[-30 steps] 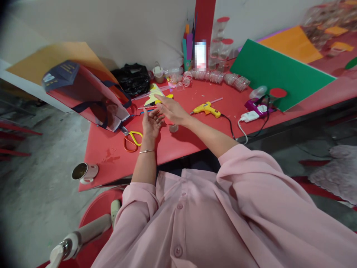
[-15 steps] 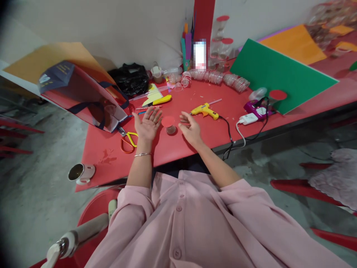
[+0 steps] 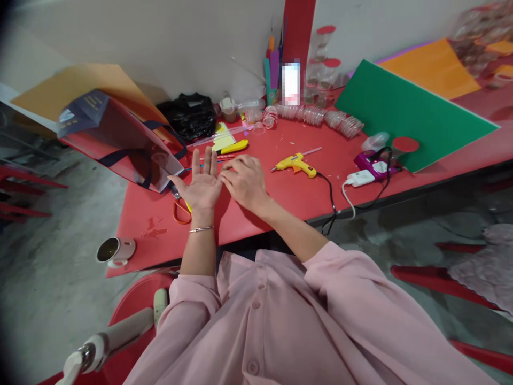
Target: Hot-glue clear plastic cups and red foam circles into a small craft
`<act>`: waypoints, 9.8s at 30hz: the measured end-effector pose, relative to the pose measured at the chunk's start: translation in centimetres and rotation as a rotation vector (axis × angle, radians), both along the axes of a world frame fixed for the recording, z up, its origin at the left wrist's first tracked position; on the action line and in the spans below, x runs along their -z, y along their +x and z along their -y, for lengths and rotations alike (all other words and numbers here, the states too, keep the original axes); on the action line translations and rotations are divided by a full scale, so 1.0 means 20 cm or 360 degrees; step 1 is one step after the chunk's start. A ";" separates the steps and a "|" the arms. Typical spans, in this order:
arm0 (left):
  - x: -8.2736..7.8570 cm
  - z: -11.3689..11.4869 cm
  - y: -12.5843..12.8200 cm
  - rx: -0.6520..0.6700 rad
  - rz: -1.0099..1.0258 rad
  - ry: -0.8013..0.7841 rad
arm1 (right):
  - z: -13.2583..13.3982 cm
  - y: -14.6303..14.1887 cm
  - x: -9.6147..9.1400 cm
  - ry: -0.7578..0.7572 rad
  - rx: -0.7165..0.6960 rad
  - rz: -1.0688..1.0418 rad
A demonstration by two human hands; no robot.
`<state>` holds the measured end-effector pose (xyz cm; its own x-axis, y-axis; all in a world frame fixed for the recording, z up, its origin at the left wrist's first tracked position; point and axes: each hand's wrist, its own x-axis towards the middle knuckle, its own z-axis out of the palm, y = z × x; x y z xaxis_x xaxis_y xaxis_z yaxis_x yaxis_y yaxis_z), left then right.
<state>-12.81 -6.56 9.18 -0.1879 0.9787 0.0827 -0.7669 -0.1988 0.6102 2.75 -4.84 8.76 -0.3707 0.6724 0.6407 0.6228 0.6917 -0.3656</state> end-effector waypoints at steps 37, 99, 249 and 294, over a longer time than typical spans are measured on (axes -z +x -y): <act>-0.04 0.06 -0.03 0.0034 -0.0244 0.0129 | -0.14 -0.16 -0.07 -0.0028 0.0022 -0.0246; -0.01 0.03 -0.02 0.0137 -0.0164 0.0118 | -0.17 -0.21 -0.06 -0.0074 -0.0169 -0.0497; 0.06 0.00 -0.07 0.0018 -0.0184 0.0041 | -0.16 -0.19 -0.07 0.0062 -0.0215 -0.0551; 0.04 -0.01 -0.07 -0.0003 -0.0156 0.0074 | 0.06 -0.05 0.03 -0.0120 -0.0276 -0.0704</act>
